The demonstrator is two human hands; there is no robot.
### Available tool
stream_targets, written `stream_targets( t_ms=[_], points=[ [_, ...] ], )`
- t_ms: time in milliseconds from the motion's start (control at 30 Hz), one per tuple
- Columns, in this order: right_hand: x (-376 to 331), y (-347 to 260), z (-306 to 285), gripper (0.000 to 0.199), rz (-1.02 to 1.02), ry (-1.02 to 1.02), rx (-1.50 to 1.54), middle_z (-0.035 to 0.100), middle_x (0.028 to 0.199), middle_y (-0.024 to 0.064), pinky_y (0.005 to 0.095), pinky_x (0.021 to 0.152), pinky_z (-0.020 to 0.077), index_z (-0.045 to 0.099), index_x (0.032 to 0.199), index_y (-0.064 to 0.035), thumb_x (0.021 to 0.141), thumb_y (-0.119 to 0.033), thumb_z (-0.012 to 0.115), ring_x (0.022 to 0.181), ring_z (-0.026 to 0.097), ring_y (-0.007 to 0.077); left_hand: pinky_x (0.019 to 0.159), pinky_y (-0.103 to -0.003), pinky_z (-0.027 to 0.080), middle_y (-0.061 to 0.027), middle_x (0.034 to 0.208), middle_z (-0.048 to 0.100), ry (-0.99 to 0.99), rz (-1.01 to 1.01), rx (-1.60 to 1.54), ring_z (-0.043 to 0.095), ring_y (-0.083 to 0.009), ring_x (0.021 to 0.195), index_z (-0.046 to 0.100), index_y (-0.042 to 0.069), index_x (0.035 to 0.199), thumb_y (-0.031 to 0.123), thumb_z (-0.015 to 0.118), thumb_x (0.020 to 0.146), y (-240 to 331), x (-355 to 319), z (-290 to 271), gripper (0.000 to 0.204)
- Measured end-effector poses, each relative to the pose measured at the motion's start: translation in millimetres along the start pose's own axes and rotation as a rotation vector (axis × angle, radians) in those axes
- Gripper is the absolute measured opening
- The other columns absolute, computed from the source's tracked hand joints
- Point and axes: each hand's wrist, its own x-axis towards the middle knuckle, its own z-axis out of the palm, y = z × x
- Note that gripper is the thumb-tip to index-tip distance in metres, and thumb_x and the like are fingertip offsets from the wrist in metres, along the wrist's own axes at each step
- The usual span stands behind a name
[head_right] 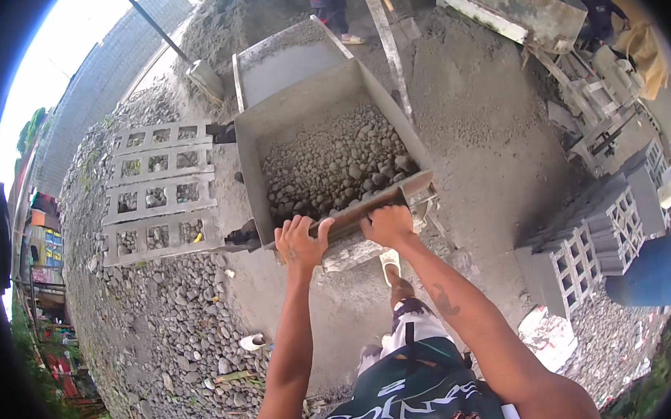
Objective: The person pours water into a dry mix, then pours wet concrete into a block mold and uses a vibrating machine to settle the mixture.
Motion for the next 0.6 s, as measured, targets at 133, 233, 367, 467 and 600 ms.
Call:
stream_targets(
  t_ms=[133, 233, 367, 467, 600],
  points=[
    [21, 4, 13, 0.048, -0.078, 0.132, 0.033, 0.076, 0.079, 0.0173, 0.0473, 0.083, 0.0568, 0.081, 0.083, -0.0087, 0.097, -0.046, 0.055, 0.077, 0.074, 0.0356, 0.084, -0.042, 0.038, -0.0005, 0.08, 0.062, 0.013, -0.072, -0.016, 0.059, -0.0236, 0.083, 0.068, 0.013, 0.08, 0.044, 0.085, 0.085, -6, 5, 20, 0.036],
    [9, 6, 16, 0.042, -0.043, 0.133, 0.083, 0.075, 0.076, 0.0168, 0.0466, 0.083, 0.0557, 0.08, 0.079, -0.009, 0.096, -0.041, 0.058, 0.074, 0.073, 0.0354, 0.101, -0.045, 0.035, 0.0036, 0.086, 0.065, 0.064, -0.108, -0.05, 0.06, -0.0207, 0.093, 0.07, 0.017, 0.085, 0.043, 0.086, 0.084, -3, -9, 31, 0.031],
    [20, 6, 26, 0.021, -0.108, 0.457, 0.109, 0.074, 0.072, 0.0103, 0.0428, 0.07, 0.0567, 0.078, 0.072, -0.0141, 0.08, -0.032, 0.072, 0.067, 0.072, 0.0299, 0.111, -0.048, 0.03, 0.0055, 0.101, 0.07, 0.073, -0.132, -0.041, 0.061, -0.0206, 0.112, 0.076, 0.02, 0.094, 0.045, 0.086, 0.084, -6, 0, 39, 0.029],
    [83, -4, 19, 0.012, -0.296, 0.716, 0.118, 0.072, 0.068, 0.0064, 0.0402, 0.066, 0.0562, 0.076, 0.072, -0.0155, 0.074, -0.027, 0.073, 0.058, 0.068, 0.0276, 0.113, -0.048, 0.03, 0.0044, 0.116, 0.069, 0.046, -0.109, 0.006, 0.058, -0.0241, 0.123, 0.079, 0.022, 0.104, 0.046, 0.084, 0.084, -35, 37, 62, 0.032],
    [236, 6, 18, 0.017, -0.257, 0.655, 0.076, 0.072, 0.069, 0.009, 0.041, 0.066, 0.0561, 0.075, 0.069, -0.0142, 0.077, -0.029, 0.071, 0.059, 0.068, 0.0303, 0.111, -0.045, 0.031, -0.0001, 0.121, 0.069, 0.082, -0.1, -0.041, 0.057, -0.0276, 0.123, 0.078, 0.019, 0.111, 0.045, 0.08, 0.086, -97, 156, 151, 0.036]
  ],
)
